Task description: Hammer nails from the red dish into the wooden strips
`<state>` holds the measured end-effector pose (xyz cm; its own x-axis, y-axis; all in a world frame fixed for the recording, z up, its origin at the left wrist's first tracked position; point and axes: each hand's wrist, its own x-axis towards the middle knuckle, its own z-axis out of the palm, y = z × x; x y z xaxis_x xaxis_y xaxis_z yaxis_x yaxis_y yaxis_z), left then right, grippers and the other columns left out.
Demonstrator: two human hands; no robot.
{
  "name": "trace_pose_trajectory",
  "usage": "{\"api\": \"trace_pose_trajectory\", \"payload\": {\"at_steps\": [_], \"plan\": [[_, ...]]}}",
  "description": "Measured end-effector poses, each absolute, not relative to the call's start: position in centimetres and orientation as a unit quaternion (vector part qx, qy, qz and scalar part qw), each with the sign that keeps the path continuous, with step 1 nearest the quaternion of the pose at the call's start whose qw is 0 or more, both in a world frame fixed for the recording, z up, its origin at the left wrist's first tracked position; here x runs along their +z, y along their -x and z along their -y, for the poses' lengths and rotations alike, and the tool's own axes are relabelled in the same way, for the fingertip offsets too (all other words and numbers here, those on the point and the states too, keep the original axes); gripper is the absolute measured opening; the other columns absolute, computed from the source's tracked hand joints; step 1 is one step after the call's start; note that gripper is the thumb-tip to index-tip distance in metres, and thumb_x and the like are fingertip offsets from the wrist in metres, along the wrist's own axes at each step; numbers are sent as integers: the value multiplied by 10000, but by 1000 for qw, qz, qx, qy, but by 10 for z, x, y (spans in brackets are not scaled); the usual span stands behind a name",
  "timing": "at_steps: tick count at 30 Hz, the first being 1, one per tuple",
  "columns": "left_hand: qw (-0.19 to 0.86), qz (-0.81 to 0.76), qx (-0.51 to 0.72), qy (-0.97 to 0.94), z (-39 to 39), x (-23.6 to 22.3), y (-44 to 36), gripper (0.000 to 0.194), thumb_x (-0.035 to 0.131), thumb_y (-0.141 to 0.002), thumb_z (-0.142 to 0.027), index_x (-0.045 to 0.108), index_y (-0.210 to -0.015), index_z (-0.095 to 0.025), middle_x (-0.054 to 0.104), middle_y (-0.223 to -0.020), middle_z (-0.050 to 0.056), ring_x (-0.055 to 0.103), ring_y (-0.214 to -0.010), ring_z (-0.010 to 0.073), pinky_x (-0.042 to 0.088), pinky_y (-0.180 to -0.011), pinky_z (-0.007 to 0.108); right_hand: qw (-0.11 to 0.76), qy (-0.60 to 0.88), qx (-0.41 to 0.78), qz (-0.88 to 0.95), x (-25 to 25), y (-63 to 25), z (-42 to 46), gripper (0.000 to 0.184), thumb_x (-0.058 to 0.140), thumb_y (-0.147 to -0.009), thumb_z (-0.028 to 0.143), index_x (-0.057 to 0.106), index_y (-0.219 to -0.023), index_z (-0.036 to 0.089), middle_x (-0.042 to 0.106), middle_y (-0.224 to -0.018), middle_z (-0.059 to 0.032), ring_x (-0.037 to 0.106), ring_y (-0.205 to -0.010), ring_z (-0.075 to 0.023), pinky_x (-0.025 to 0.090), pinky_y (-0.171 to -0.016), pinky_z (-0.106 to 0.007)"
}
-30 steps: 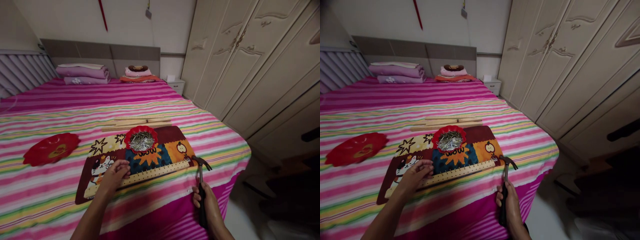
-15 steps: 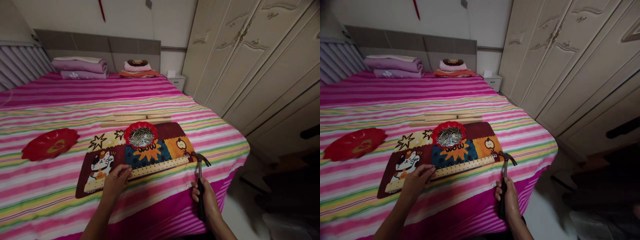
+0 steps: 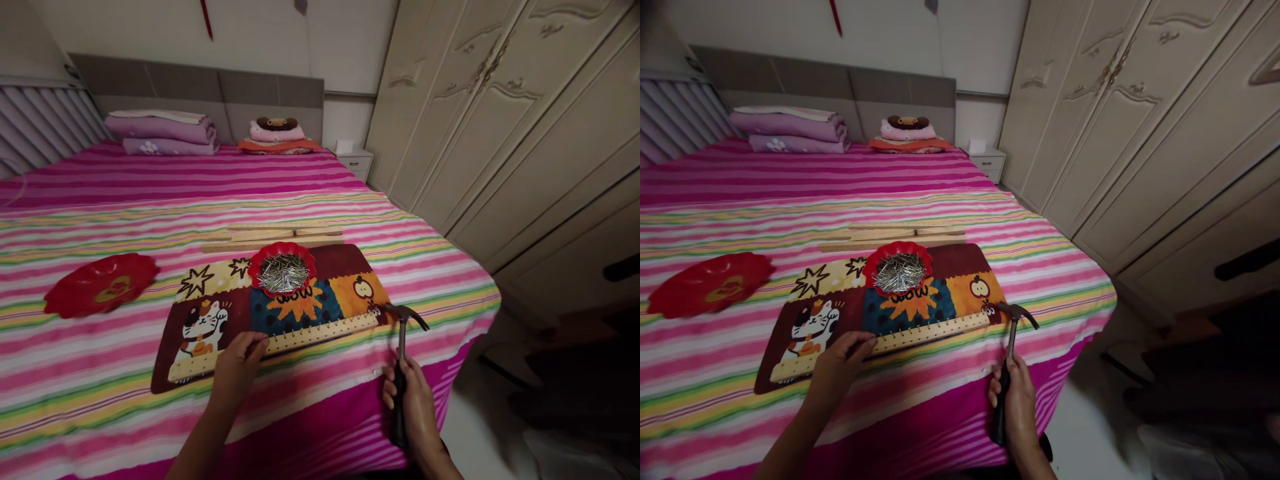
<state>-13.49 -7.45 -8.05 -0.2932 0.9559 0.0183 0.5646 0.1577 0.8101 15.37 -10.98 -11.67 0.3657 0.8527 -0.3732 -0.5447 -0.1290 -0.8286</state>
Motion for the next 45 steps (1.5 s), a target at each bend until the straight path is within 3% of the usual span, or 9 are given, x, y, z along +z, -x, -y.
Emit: {"api": "trace_pose_trajectory", "payload": {"at_steps": [7,10,14,18,23,34,37,39,45], "plan": [[233,-728,346,-545,76,-81,133,208,517,-702,-397,651,-725,-240,680,-800,7,628,-764,166,472,-701,265,539,582,523,312,-73,-140,128,515,664,-725,481,563,-1175,253,600,-619,28,514,-454,-126,419,-370,-209],[232,-727,339,-550,75,-83,132,192,514,-706,-377,645,-712,-236,675,-784,8,626,-763,166,465,-697,265,438,532,508,517,-54,-129,129,412,590,-809,421,593,-1191,265,677,-811,-25,623,-688,-178,523,-647,-289],[223,-718,347,-560,75,-84,131,180,510,-723,-364,635,-710,-235,665,-764,7,616,-749,162,454,-687,262,334,445,467,688,-37,-104,125,390,448,-903,314,516,-1283,252,679,-1025,-55,630,-923,-206,467,-875,-348],[199,-726,335,-567,76,-84,130,140,511,-720,-323,605,-671,-232,624,-692,0,579,-661,151,430,-630,254,301,428,413,745,-37,-85,120,420,410,-914,250,444,-1332,235,657,-1110,-94,622,-986,-232,479,-848,-356],[185,-740,308,-569,75,-86,131,125,498,-719,-289,549,-626,-222,572,-648,-15,549,-615,133,388,-593,238,242,423,381,786,-39,-80,116,410,385,-910,237,436,-1317,250,677,-945,-72,644,-753,-214,504,-634,-312],[211,-734,313,-564,74,-84,131,180,487,-720,-358,602,-668,-229,631,-715,2,598,-687,152,426,-654,255,341,422,460,703,-25,-86,119,361,443,-899,324,539,-1242,269,679,-936,-43,630,-815,-196,490,-746,-293],[233,-726,313,-567,73,-84,134,213,490,-716,-376,643,-736,-229,671,-786,14,622,-753,168,448,-700,271,445,519,486,544,-41,-101,123,388,512,-859,412,576,-1193,226,638,-685,-6,573,-563,-152,474,-529,-242],[243,-723,304,-570,72,-83,137,220,486,-713,-367,652,-758,-230,681,-802,16,627,-756,169,457,-700,273,509,580,517,371,-58,-115,121,475,556,-814,475,530,-1213,220,557,-550,38,457,-406,-117,362,-357,-206],[194,-736,336,-555,55,-74,150,255,454,-732,-363,657,-823,-239,682,-820,9,622,-732,167,472,-677,270,636,548,523,143,-107,-151,110,478,697,-661,467,506,-1046,258,538,-545,75,424,-379,-91,327,-311,-173]]}}
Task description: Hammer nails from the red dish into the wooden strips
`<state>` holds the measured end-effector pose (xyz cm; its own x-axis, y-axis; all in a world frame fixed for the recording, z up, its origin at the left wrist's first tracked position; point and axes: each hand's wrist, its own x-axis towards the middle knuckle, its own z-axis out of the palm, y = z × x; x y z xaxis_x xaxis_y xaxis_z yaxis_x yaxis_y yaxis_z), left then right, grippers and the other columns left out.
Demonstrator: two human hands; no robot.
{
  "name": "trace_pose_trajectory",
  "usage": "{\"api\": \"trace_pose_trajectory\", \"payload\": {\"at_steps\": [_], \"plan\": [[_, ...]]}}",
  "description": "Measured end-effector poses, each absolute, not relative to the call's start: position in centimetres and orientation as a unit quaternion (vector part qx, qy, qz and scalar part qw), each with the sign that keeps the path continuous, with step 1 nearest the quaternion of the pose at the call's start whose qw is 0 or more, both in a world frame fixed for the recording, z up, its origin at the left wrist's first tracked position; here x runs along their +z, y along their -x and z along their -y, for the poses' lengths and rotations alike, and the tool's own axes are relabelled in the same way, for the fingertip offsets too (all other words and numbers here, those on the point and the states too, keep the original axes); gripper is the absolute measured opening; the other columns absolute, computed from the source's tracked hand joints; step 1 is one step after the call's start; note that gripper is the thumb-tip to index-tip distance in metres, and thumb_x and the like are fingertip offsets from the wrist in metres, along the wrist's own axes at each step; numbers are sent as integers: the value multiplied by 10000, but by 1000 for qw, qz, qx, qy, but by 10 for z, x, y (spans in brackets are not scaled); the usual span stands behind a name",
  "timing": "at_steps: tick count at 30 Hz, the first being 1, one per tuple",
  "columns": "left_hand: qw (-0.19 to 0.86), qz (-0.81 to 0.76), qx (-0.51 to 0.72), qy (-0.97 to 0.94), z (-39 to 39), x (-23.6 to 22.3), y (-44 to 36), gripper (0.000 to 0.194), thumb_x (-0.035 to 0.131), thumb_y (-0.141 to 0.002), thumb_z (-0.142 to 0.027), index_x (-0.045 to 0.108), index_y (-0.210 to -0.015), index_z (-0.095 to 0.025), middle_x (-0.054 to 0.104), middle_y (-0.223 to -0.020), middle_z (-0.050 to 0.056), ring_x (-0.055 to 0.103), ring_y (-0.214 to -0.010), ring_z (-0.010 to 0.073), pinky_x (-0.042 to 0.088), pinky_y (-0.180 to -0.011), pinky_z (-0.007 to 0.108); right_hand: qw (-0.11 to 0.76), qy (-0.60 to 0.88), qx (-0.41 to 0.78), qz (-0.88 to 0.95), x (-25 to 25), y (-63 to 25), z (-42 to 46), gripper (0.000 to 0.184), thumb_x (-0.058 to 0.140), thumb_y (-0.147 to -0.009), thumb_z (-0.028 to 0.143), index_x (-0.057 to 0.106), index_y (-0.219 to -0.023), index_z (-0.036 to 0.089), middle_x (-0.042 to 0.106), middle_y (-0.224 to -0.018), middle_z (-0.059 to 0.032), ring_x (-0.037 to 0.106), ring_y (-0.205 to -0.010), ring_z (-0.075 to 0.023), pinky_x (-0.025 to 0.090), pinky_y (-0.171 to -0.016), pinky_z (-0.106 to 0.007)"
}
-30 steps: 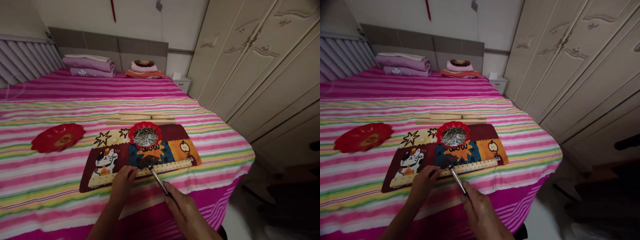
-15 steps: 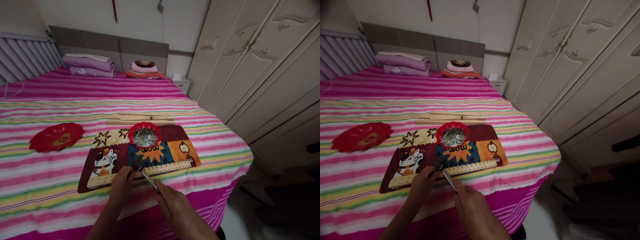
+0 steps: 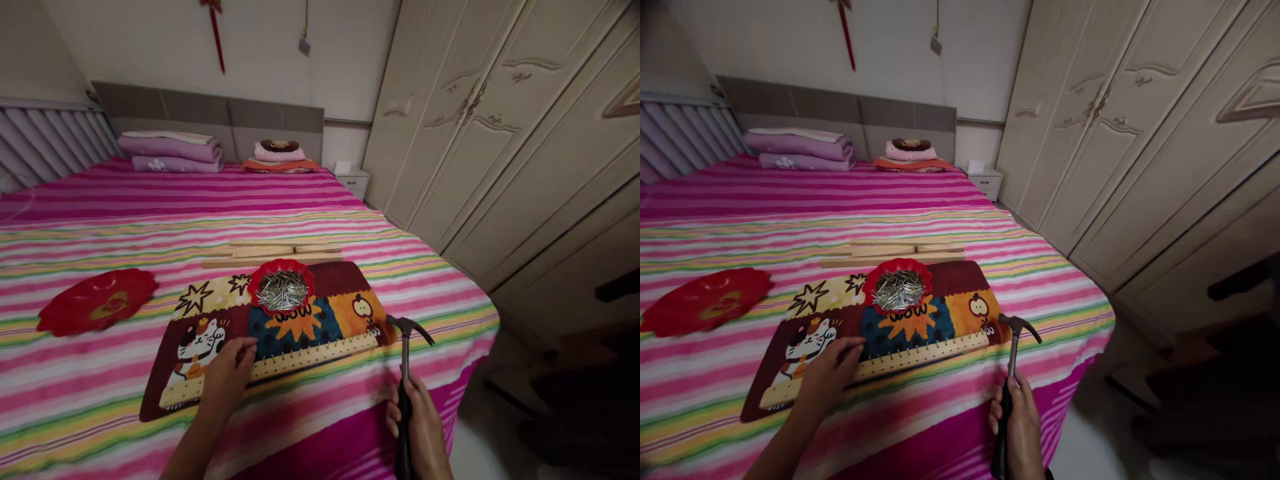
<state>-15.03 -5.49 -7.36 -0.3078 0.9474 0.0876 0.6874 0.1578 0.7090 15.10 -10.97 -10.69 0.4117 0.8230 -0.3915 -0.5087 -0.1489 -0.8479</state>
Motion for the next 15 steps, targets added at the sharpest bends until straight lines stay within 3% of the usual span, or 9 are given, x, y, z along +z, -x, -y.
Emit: {"api": "trace_pose_trajectory", "payload": {"at_steps": [4,8,15], "plan": [[114,-729,326,-590,22,-61,148,259,456,-763,-344,656,-863,-212,670,-915,39,607,-845,186,463,-760,288,643,515,557,103,-134,-157,109,404,710,-646,447,481,-915,251,530,-532,84,396,-361,-74,301,-289,-152],[31,-725,236,-646,-15,-53,135,265,435,-801,-280,667,-888,-189,658,-937,73,577,-926,209,423,-851,311,645,504,568,90,-142,-158,106,394,711,-656,439,460,-897,253,527,-530,85,393,-351,-74,293,-282,-152],[-5,-765,77,-639,-45,-47,115,267,445,-799,-313,696,-829,-226,655,-924,91,564,-932,283,398,-765,386,644,492,579,90,-141,-162,104,421,724,-637,446,439,-880,253,518,-531,88,397,-348,-77,293,-272,-159]]}}
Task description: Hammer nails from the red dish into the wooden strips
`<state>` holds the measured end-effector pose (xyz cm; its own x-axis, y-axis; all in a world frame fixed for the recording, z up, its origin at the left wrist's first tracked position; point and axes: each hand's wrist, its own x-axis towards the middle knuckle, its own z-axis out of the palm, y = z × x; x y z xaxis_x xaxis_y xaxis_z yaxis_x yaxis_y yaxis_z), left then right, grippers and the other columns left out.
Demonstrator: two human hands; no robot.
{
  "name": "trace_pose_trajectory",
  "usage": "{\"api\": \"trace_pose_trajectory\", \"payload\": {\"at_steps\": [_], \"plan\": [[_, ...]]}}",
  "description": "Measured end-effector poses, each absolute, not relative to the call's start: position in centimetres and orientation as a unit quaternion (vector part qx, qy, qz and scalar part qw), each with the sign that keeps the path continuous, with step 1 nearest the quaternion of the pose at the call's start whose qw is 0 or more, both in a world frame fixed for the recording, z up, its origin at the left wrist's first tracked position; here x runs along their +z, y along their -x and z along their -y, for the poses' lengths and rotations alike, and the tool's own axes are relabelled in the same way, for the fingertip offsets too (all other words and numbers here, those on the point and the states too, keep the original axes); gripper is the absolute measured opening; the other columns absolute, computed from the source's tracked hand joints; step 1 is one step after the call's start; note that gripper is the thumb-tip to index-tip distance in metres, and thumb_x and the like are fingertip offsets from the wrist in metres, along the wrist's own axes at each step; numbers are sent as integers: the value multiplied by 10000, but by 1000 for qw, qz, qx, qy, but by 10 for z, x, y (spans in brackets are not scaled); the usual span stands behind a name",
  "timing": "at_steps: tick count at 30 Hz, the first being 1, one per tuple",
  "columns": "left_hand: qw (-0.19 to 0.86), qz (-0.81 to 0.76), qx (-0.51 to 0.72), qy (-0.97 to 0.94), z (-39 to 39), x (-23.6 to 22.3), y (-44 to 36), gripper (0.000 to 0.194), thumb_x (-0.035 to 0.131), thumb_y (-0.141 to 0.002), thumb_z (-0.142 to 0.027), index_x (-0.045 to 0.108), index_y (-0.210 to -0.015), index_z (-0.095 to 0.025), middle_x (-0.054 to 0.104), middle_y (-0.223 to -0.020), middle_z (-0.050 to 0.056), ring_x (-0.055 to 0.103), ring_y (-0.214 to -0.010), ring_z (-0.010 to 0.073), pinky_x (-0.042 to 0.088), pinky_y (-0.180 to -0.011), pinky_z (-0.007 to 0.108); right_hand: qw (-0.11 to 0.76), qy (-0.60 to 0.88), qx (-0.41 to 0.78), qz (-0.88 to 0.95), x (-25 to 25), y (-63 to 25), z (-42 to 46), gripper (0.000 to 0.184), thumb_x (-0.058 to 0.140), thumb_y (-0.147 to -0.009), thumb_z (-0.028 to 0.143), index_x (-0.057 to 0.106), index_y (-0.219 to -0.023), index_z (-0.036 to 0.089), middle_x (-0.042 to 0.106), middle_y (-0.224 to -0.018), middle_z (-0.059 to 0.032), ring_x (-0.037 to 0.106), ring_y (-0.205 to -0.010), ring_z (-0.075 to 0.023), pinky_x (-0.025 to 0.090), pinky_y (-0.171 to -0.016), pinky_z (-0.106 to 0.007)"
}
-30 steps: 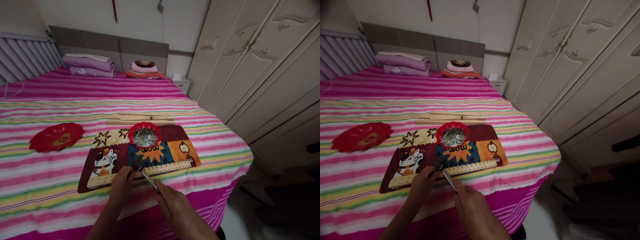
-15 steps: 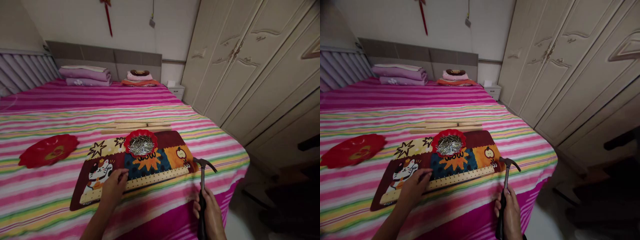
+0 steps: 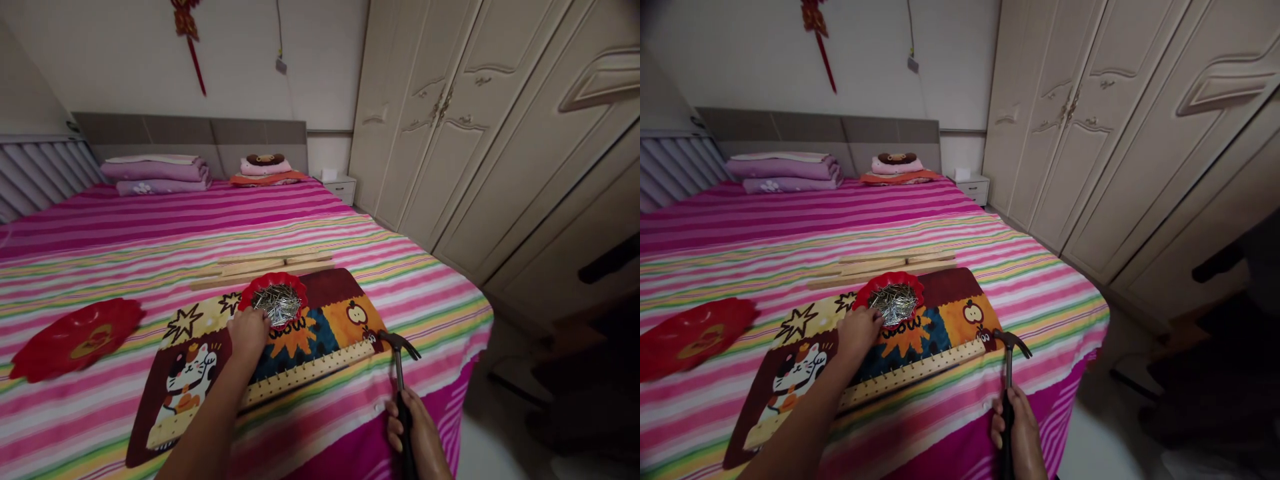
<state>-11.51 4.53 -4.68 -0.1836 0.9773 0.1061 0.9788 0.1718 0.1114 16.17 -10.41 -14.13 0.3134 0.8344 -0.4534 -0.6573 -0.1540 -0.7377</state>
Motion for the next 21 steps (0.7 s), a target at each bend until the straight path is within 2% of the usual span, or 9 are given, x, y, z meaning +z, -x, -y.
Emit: {"api": "trace_pose_trajectory", "payload": {"at_steps": [7,11,16,21], "plan": [[-76,761,-147,628,-49,-48,123,262,433,-794,-303,678,-749,-223,697,-815,72,612,-858,259,373,-760,374,642,490,583,91,-142,-162,104,420,709,-650,454,458,-912,242,516,-527,86,391,-342,-72,291,-271,-155],[-115,754,-209,612,-50,-50,134,268,443,-783,-349,682,-773,-229,713,-863,60,619,-861,247,391,-746,341,642,487,585,90,-141,-162,103,424,708,-656,445,453,-933,251,518,-529,89,392,-339,-71,282,-274,-149],[-174,736,-290,587,-46,-54,144,234,490,-732,-372,680,-771,-241,726,-844,13,632,-806,186,426,-713,264,643,484,586,94,-141,-162,104,385,701,-667,450,445,-873,250,519,-533,86,385,-340,-68,279,-270,-148],[-239,713,-384,536,-38,-63,154,263,558,-646,-449,667,-729,-224,714,-770,-2,623,-723,171,439,-677,253,636,489,588,99,-140,-162,104,390,703,-656,455,454,-869,244,510,-537,88,385,-344,-64,288,-270,-148]]}}
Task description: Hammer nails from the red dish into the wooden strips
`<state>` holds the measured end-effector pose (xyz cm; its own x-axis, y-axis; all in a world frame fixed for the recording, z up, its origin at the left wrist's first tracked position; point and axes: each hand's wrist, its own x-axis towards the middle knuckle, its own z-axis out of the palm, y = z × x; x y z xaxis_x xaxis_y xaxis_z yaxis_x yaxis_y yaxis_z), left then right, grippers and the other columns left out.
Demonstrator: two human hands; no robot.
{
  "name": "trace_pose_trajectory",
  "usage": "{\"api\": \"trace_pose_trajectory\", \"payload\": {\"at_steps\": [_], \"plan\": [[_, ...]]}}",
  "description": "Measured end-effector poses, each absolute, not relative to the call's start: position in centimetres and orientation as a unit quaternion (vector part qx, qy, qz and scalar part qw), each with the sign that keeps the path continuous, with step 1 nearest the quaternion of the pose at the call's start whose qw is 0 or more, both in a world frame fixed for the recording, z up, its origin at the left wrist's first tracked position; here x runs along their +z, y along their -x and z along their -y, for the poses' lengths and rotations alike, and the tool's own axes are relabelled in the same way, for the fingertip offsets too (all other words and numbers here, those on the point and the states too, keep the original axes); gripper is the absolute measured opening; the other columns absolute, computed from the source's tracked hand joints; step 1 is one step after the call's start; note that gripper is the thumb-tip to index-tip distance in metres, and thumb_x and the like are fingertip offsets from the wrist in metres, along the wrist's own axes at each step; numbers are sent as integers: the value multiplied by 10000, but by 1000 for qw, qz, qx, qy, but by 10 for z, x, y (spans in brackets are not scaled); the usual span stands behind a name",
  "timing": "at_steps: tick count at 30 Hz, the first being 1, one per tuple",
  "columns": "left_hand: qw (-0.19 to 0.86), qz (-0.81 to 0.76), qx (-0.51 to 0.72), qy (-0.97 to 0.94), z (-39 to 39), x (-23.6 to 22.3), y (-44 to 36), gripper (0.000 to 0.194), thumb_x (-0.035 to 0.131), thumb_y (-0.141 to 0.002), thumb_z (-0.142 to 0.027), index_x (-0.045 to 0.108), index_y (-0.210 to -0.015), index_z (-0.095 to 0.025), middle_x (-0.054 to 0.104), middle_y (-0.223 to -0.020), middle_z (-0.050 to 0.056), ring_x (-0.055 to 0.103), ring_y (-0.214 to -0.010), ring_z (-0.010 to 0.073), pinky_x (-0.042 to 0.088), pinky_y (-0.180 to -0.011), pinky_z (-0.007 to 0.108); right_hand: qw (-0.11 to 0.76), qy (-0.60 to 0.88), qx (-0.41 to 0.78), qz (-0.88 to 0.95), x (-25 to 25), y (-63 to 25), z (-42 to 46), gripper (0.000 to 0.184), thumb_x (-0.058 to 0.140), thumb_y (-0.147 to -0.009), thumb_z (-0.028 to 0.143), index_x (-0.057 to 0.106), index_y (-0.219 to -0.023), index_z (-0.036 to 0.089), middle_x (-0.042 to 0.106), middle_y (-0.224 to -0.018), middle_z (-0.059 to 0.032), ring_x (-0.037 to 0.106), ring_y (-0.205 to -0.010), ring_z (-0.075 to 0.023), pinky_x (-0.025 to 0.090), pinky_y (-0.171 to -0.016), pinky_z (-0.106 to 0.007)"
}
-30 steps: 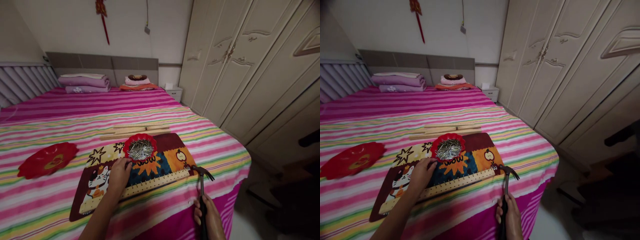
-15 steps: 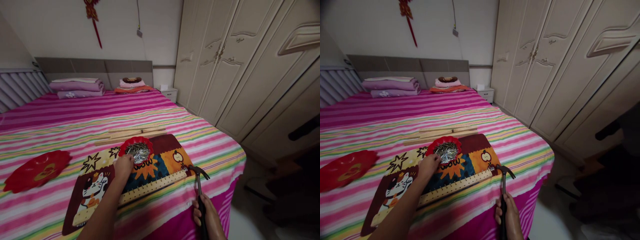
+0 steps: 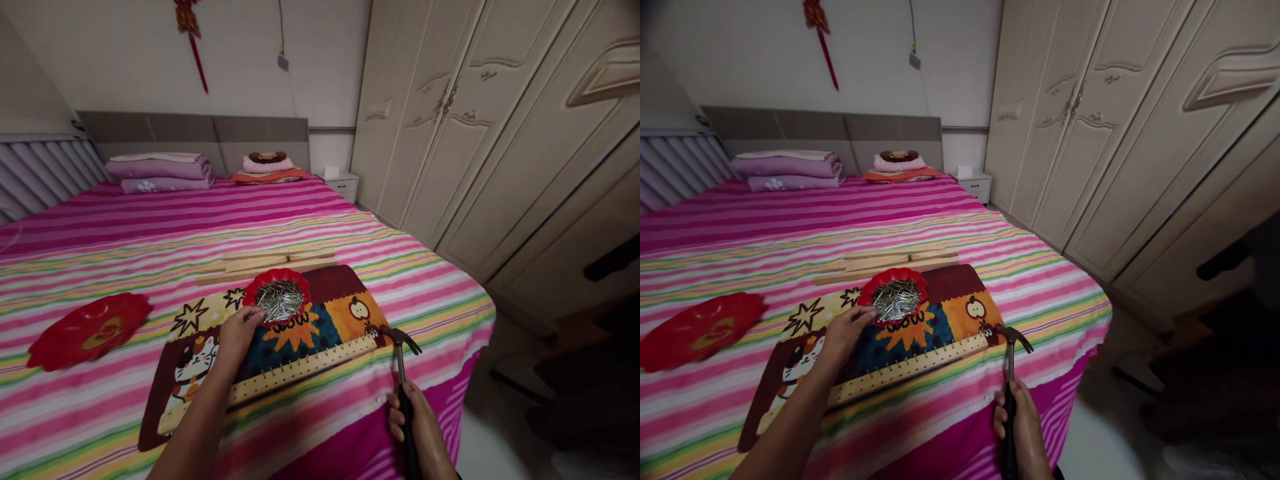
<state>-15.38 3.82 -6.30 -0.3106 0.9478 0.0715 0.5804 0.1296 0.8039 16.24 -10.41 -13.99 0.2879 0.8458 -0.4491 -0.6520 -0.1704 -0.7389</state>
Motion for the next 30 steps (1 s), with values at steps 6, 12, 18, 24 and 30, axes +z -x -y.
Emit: {"api": "trace_pose_trajectory", "payload": {"at_steps": [6,12,18,24,30], "plan": [[273,-701,430,-498,-47,-67,154,285,578,-612,-457,677,-715,-210,661,-608,-13,581,-601,156,421,-610,257,640,489,584,106,-139,-161,103,381,706,-648,452,441,-823,242,500,-532,92,381,-341,-63,292,-261,-148],[301,-691,457,-472,-43,-66,155,273,601,-591,-455,680,-699,-217,650,-589,-16,574,-593,151,418,-580,252,637,486,589,104,-137,-162,104,382,695,-659,453,465,-877,241,493,-536,90,389,-341,-65,285,-264,-147],[341,-667,505,-429,-28,-60,153,433,612,-564,-457,653,-892,-177,608,-570,-27,556,-556,130,419,-524,235,636,482,594,104,-135,-161,104,345,682,-684,435,465,-869,242,496,-549,86,390,-350,-63,296,-273,-148],[424,-645,538,-339,5,-56,159,368,687,-488,-351,678,-795,-148,675,-698,22,577,-616,111,457,-560,220,635,482,593,115,-133,-162,105,322,685,-686,411,436,-801,241,502,-549,82,383,-349,-59,278,-271,-142],[486,-639,511,-308,52,-59,163,484,786,-407,-389,694,-819,-152,693,-720,33,626,-684,142,516,-667,265,628,482,599,122,-129,-161,105,305,678,-684,399,456,-817,236,474,-551,89,376,-352,-56,286,-275,-141]]}}
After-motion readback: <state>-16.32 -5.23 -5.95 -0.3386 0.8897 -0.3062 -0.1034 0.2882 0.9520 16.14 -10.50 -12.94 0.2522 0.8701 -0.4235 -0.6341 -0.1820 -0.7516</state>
